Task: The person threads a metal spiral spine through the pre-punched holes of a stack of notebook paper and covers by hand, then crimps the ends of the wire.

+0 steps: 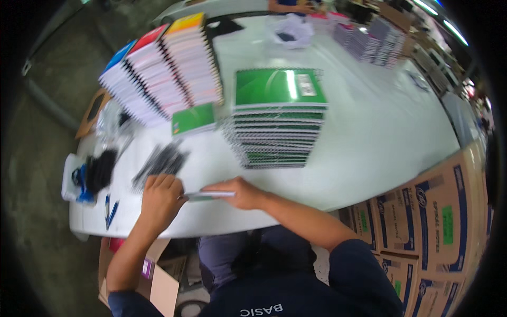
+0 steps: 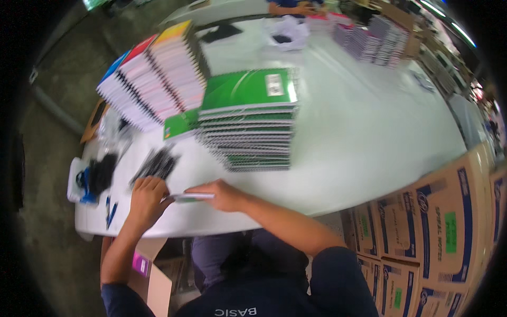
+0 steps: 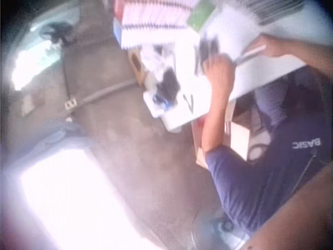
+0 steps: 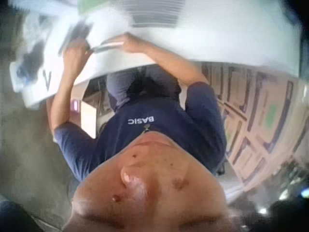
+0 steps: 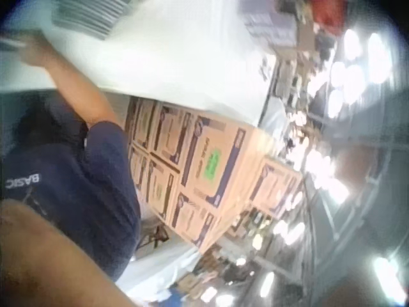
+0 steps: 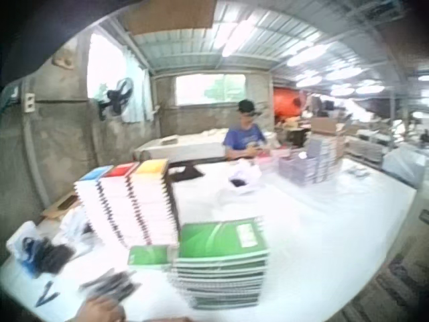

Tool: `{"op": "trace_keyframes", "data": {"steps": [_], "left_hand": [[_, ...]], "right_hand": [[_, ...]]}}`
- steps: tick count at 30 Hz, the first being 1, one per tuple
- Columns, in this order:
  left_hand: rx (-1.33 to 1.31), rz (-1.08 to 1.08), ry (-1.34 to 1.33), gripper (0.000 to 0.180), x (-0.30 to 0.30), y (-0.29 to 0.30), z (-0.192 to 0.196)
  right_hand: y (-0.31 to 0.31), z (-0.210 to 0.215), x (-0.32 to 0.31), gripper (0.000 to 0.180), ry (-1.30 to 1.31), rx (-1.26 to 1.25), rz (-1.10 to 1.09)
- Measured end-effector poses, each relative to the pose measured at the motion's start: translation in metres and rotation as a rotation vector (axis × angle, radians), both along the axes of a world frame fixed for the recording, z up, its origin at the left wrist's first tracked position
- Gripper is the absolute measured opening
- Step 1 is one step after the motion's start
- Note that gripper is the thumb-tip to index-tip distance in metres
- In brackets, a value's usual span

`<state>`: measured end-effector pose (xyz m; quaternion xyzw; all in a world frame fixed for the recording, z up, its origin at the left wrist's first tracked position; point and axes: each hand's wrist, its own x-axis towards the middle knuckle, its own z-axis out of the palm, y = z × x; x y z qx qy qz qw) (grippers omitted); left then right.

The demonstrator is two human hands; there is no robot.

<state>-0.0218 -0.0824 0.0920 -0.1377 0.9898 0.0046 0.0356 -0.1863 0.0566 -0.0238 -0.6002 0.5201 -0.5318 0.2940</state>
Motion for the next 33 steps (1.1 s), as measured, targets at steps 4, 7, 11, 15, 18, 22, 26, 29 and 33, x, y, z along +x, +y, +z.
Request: {"op": "trace_keyframes", "data": {"steps": [4,7,11,15,18,22,26,29,33], "left_hand": [[-0.391,0.024,0.574,0.083,0.007,0.018,-0.034],[-0.184,0.033,0.542,0.103,0.040,0.039,-0.104],[-0.417,0.054,0.636,0.108,0.048,0.015,-0.104],[-0.167,0.331,0.701,0.104,0.048,0.022,-0.093],[-0.276,0.003,0.595,0.109,0.084,0.052,-0.160],[-0.358,0.384,0.955,0.103,0.067,0.018,-0.087],[-0.033,0.030,0.650,0.110,0.076,0.061,-0.171],[-0.322,0.026,0.713,0.108,0.077,0.045,-0.140],[-0.115,0.333,0.941,0.113,0.071,0.017,-0.128]], "right_hand": [[0.007,0.009,0.002,0.043,0.012,-0.014,0.010],[0.010,0.008,0.017,0.046,-0.058,0.022,-0.053],[0.016,0.002,0.025,0.050,0.017,-0.040,0.057],[0.019,-0.005,0.049,0.054,0.097,-0.066,0.079],[0.030,0.009,0.053,0.057,-0.023,0.067,0.071],[0.043,-0.002,0.063,0.065,0.120,-0.015,0.050],[0.043,-0.003,0.067,0.067,0.000,0.043,-0.054],[0.045,-0.022,0.065,0.071,0.184,-0.137,-0.109],[0.037,-0.019,0.080,0.067,0.154,-0.097,-0.047]]}}
